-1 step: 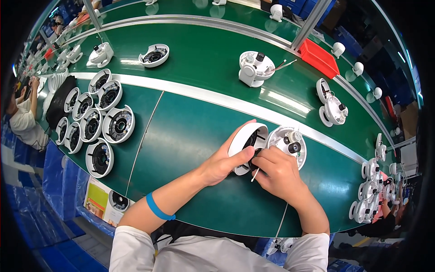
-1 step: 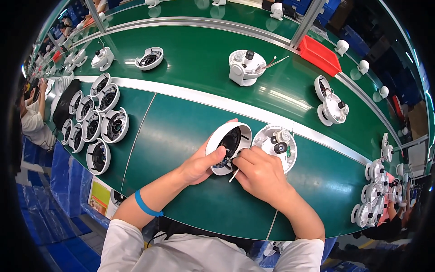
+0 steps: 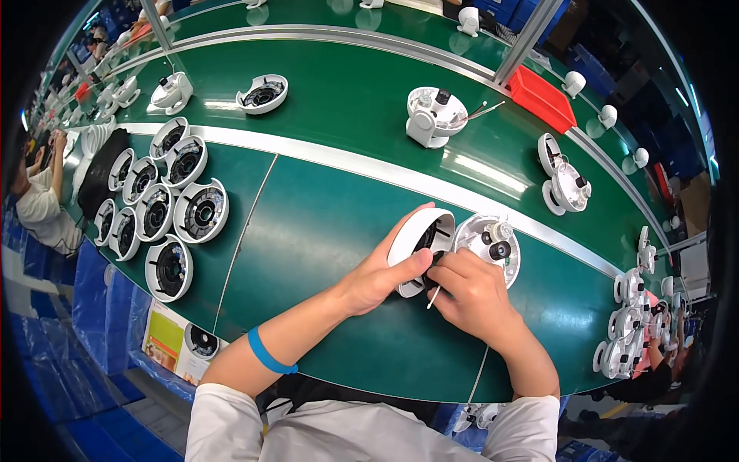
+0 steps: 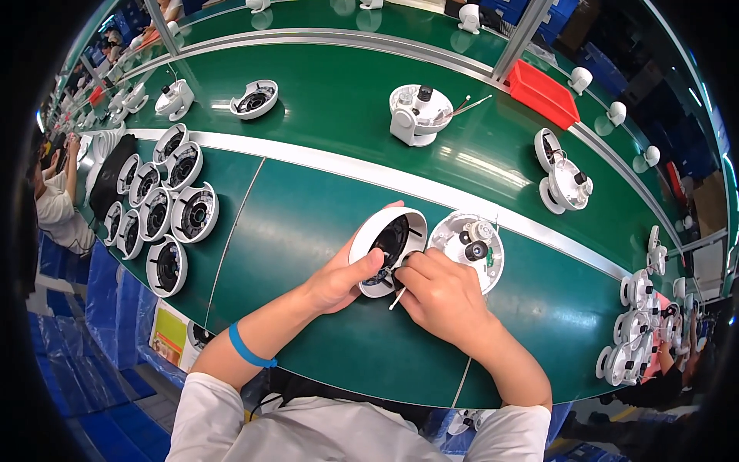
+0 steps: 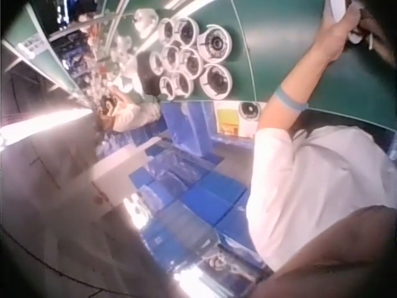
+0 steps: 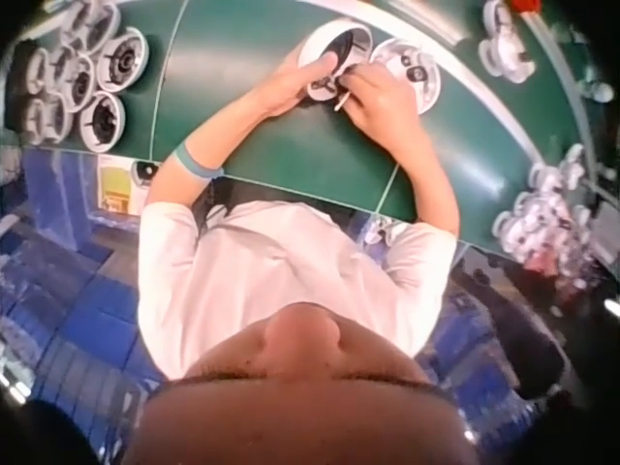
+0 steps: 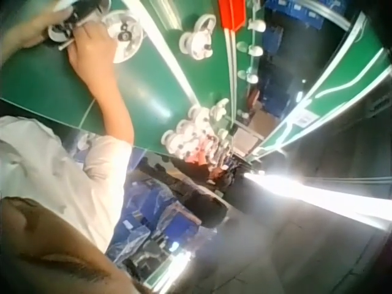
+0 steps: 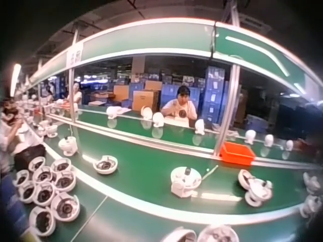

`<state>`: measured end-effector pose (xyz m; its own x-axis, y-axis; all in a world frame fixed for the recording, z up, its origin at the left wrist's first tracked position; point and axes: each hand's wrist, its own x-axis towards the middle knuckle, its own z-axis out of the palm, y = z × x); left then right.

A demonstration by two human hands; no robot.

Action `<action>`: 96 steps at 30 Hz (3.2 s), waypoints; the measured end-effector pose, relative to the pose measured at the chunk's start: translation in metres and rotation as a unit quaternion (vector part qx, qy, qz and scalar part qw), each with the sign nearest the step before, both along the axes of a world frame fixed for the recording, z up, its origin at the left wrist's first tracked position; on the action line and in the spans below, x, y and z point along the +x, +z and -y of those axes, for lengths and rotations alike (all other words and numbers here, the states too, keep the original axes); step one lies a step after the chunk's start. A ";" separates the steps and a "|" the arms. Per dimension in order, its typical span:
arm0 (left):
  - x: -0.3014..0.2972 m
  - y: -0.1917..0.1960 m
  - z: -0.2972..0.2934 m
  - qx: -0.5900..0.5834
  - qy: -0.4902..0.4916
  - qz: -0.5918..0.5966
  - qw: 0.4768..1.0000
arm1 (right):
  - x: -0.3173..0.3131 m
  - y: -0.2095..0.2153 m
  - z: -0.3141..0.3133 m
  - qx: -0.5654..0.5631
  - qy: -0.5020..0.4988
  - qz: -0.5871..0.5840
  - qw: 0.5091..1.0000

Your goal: Assembling internal components and lenses into dome security camera housings on a production line.

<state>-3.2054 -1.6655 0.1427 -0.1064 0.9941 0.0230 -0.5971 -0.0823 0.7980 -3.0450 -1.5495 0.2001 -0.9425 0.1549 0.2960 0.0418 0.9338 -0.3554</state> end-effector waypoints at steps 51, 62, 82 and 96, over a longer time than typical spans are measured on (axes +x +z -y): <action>-0.029 -0.050 -0.011 0.048 0.048 -0.045 0.997 | -0.032 -0.039 -0.005 -0.077 0.029 -0.051 0.995; -0.023 -0.045 -0.011 0.068 0.065 -0.097 0.991 | -0.033 -0.043 -0.007 0.043 0.031 -0.030 0.998; -0.030 -0.066 -0.020 -0.015 0.097 0.013 0.995 | -0.041 -0.068 -0.021 -0.080 -0.036 -0.135 0.987; -0.037 -0.085 -0.022 0.014 0.098 0.008 0.995 | -0.036 -0.075 -0.028 -0.204 -0.088 -0.077 0.972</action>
<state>-3.2424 -1.6436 0.0577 -0.2989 0.9531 0.0464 -0.5798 -0.2201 0.7845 -3.0810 -1.5215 0.1254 -0.8401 0.4445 0.3108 0.1062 0.6968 -0.7094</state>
